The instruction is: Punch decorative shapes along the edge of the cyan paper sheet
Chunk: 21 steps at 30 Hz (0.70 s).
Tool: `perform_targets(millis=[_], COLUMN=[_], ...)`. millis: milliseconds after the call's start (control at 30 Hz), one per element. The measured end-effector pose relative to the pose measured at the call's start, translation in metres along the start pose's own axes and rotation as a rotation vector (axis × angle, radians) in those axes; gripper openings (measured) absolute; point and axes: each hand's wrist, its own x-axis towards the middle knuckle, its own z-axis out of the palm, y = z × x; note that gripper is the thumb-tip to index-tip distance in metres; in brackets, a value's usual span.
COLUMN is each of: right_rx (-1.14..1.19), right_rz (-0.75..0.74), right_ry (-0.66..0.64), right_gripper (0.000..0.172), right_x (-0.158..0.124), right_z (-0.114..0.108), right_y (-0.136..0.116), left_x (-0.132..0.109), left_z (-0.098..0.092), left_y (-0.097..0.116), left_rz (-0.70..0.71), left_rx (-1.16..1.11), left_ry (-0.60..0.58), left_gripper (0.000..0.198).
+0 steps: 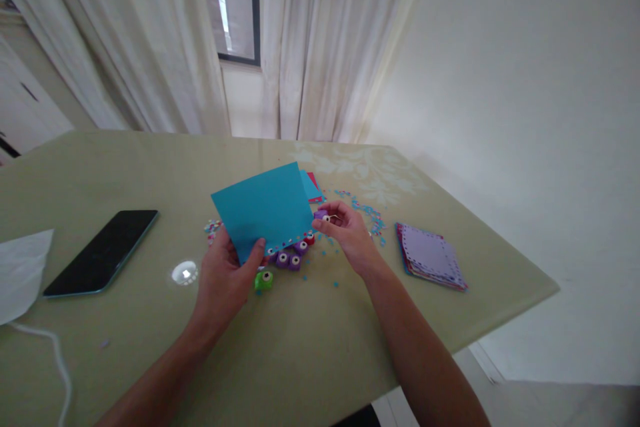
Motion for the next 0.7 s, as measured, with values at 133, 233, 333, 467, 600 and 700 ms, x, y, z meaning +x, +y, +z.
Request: perform_targets(millis=[133, 233, 333, 467, 600, 700], right_rx=[-0.016, -0.032, -0.05, -0.051, -0.033, -0.063], right_rz=[0.019, 0.031, 0.031, 0.023, 0.022, 0.033], right_ry=[-0.036, -0.038, -0.036, -0.032, -0.028, -0.062], right_gripper=[0.046, 0.046, 0.047, 0.048, 0.049, 0.049], right_x=[-0.0005, -0.0005, -0.0009, -0.0019, -0.0018, -0.0009], right_z=[-0.0006, -0.0012, -0.0019, -0.0025, -0.003, -0.004], right_y=[0.0001, -0.0001, -0.001, -0.002, -0.0015, -0.0003], left_x=[-0.0001, -0.0002, -0.0001, 0.0003, 0.0003, -0.0003], left_z=[-0.0005, -0.0017, -0.0023, -0.0022, -0.0017, -0.0017], left_y=[-0.0003, -0.0021, -0.004, -0.0051, -0.003, -0.0015], left_rz=[0.0, 0.01, 0.023, 0.026, 0.027, 0.029], left_rx=[0.018, 0.04, 0.046, 0.031, 0.039, 0.038], left_ry=[-0.002, 0.006, 0.001, -0.01, 0.0, 0.001], left_gripper=[0.051, 0.048, 0.046, 0.048, 0.048, 0.045])
